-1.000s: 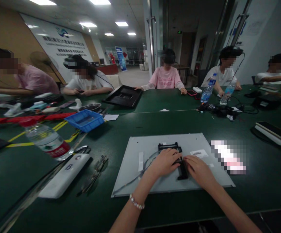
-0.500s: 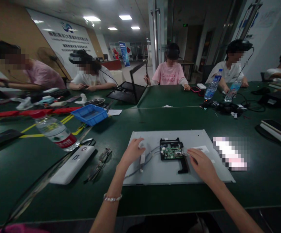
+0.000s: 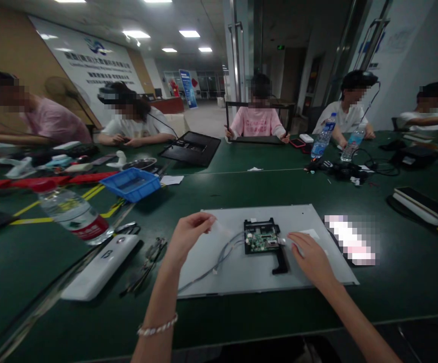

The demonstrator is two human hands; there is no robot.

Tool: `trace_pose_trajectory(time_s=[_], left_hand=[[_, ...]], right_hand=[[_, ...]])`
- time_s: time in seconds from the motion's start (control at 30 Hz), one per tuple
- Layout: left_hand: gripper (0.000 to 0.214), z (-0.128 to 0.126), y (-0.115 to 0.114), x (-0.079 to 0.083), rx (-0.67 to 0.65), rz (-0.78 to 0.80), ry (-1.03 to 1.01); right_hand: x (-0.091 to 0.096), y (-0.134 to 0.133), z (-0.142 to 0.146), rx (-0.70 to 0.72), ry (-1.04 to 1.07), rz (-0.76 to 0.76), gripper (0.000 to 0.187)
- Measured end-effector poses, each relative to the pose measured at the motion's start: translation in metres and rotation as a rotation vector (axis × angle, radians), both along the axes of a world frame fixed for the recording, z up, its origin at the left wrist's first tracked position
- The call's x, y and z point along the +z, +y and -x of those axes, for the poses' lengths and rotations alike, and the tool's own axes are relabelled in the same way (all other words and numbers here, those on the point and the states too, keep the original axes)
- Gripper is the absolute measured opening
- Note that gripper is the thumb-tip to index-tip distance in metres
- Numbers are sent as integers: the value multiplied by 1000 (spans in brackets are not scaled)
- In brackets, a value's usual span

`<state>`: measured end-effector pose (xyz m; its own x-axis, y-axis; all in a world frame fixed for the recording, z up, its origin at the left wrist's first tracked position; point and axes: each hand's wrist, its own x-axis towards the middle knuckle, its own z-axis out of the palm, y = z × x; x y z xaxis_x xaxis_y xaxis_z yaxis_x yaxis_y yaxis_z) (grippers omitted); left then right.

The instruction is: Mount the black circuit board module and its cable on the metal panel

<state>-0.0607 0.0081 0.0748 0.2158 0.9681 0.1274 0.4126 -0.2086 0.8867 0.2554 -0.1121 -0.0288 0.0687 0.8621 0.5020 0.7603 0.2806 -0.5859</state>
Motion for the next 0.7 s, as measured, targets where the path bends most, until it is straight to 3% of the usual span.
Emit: trace_pose_trajectory(time_s=[0.1, 0.2, 0.3, 0.43, 0.6, 0.7], left_hand=[[27, -8, -11, 12, 34, 24, -120], [25, -13, -17, -1, -10, 95, -76], [25, -12, -17, -26, -26, 141, 75], [23, -9, -15, -53, -28, 92, 260], [21, -13, -20, -56, 34, 15, 405], [33, -17, -35, -49, 146, -163, 451]], right_hand=[[14, 3, -10, -95, 333, -12, 41], [25, 9, -17, -167, 504, -55, 41], [27, 11, -9, -106, 354, -9, 34], [31, 8, 26, 148, 45, 46, 35], [50, 9, 73, 455, -295, 24, 40], [52, 11, 92, 559, -431, -5, 37]])
